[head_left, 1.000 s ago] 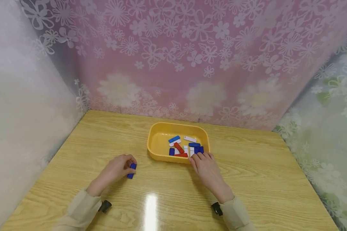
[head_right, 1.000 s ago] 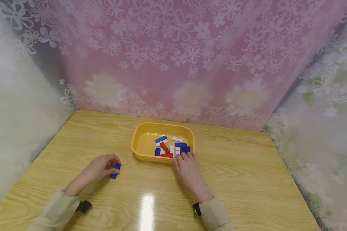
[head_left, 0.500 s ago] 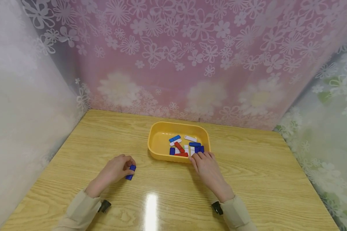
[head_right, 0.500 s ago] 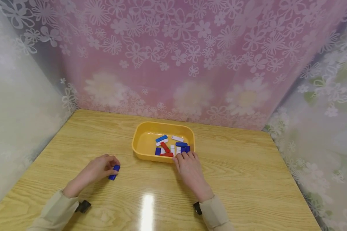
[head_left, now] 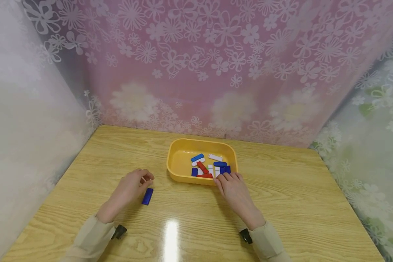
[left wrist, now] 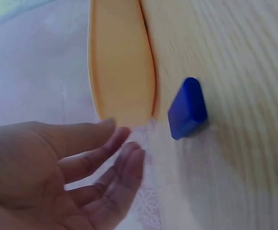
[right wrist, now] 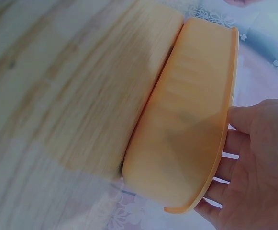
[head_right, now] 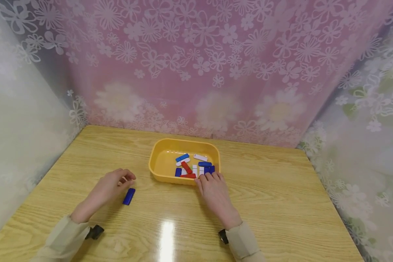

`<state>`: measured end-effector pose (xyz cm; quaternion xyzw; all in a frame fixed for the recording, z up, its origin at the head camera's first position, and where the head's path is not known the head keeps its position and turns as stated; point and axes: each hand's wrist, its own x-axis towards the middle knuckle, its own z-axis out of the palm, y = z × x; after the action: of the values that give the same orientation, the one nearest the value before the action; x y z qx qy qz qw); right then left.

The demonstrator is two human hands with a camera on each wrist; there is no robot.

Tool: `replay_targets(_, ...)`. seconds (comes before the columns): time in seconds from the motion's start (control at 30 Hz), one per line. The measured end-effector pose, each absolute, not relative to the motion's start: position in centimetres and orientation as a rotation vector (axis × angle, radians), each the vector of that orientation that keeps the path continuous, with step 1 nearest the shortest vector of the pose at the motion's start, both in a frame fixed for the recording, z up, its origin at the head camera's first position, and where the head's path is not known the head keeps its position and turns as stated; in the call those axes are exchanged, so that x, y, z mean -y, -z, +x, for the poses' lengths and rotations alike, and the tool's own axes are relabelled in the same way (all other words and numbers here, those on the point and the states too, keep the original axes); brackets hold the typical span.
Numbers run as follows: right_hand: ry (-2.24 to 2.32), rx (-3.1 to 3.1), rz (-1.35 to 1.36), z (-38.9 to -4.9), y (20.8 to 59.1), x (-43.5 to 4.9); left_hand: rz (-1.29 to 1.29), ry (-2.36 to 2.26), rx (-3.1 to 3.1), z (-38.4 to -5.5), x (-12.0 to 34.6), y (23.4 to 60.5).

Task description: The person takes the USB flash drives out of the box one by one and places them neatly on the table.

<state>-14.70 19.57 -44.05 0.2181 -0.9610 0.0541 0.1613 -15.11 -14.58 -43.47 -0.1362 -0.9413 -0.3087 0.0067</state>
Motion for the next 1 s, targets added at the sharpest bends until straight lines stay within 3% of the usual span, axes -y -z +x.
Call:
replay_targets(0.67, -0.173, 2.749, 0.617, -14.7, 44.1, -19.6, -0.599, 0.949, 2.72, -18.9, 7.5, 39.6)
replay_targets(1.0, -0.164, 2.711, 0.631, -14.8, 44.2, -19.7, -0.63, 0.947, 2.83, -22.5, 3.4, 40.2)
